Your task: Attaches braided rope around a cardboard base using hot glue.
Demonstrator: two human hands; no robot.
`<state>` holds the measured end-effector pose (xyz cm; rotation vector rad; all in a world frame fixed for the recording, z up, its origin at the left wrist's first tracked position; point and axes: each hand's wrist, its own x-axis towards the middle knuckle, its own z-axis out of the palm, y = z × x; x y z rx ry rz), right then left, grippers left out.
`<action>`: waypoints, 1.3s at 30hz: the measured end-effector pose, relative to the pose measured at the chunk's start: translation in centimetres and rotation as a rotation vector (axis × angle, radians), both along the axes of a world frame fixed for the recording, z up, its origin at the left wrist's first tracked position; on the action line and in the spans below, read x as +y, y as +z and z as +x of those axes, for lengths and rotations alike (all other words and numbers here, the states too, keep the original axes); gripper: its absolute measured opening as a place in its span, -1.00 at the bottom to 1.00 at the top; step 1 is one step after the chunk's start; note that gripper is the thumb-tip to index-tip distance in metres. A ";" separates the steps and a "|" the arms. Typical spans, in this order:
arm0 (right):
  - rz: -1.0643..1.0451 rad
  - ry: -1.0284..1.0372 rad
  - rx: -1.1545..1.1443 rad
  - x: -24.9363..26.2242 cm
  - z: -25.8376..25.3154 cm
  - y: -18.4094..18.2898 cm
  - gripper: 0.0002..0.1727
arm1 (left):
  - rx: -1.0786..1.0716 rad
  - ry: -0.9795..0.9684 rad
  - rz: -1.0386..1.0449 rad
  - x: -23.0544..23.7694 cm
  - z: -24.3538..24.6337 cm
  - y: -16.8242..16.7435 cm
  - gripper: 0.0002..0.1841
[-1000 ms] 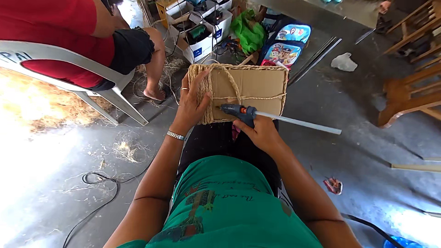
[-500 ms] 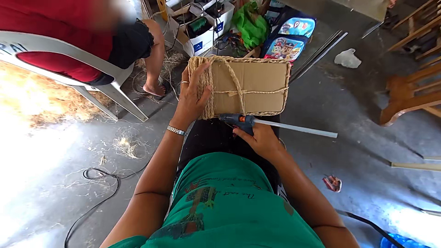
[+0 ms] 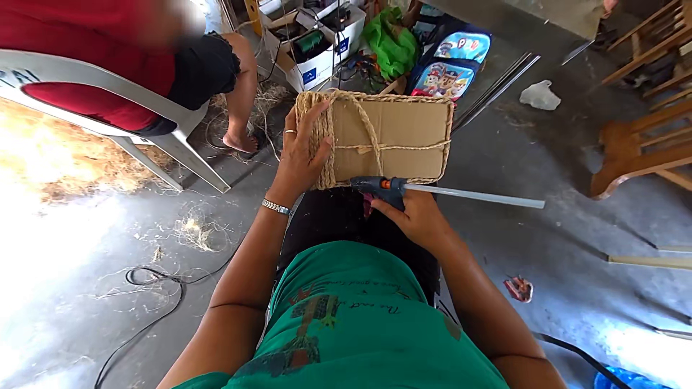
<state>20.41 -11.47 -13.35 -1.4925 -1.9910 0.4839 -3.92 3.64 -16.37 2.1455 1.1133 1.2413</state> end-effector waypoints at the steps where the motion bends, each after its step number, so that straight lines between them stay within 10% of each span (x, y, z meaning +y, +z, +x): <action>1: -0.001 0.001 0.002 0.1 -0.2 0.0 -0.55 | 0.002 0.003 -0.003 0.0 0.0 0.0 -0.40; 33: 0.335 -0.328 0.347 8.1 -3.7 -0.5 -0.58 | -0.050 0.085 0.099 -0.5 2.3 2.4 -0.65; 39: 0.331 -0.301 0.439 7.9 -3.5 0.9 -0.71 | 0.025 0.084 0.088 -0.3 2.1 3.2 -0.42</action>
